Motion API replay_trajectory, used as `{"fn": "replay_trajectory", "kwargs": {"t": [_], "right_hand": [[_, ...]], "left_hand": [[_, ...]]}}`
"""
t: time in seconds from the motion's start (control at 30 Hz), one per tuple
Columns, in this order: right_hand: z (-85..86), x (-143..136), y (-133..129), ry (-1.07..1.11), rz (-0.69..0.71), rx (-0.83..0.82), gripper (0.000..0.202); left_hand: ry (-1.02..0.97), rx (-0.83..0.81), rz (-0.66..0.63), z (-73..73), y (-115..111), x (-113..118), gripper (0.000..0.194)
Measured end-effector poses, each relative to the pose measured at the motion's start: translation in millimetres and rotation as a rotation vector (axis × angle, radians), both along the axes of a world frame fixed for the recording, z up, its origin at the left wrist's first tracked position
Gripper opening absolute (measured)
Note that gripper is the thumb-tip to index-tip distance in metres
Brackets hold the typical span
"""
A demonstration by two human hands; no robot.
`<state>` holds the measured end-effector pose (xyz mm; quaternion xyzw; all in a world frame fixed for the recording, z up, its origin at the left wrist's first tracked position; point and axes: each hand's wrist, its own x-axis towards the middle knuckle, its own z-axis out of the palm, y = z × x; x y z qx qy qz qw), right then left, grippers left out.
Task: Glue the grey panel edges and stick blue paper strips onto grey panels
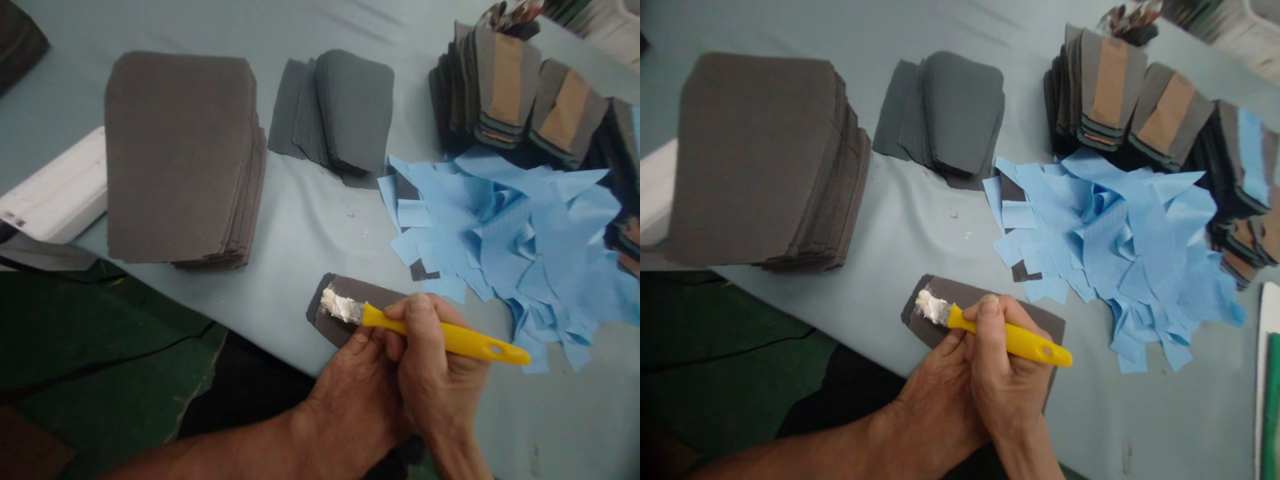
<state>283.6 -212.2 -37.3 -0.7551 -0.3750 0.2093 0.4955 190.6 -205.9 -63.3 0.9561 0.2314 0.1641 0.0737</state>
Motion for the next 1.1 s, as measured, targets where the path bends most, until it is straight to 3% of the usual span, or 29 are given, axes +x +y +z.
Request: {"fn": "replay_trajectory", "kwargs": {"t": [0.13,0.33,0.53,0.8,1.0,1.1], "right_hand": [[9.1,-3,5,0.104,0.055,-0.046,0.046],[5.2,-5,9,0.097,-0.088,0.090,0.036],[2.0,-3,6,0.136,0.048,-0.002,0.043],[3.1,-3,4,-0.083,-0.003,0.090,0.037],[1.9,3,6,0.157,0.019,0.077,0.040],[4.8,3,8,0.175,-0.098,0.186,0.038]], "left_hand": [[-0.005,0.009,-0.029,-2.8,-1,1,0.052],[0.050,-0.016,-0.033,-2.1,-2,-3,0.061],[0.116,0.027,-0.088,-4.4,-5,-3,0.056],[0.121,0.011,-0.075,-7.9,-6,-7,0.060],[0.005,-0.033,-0.135,-6.0,2,-9,0.065],[0.016,-0.090,-0.123,-6.1,4,-12,0.070]]}}
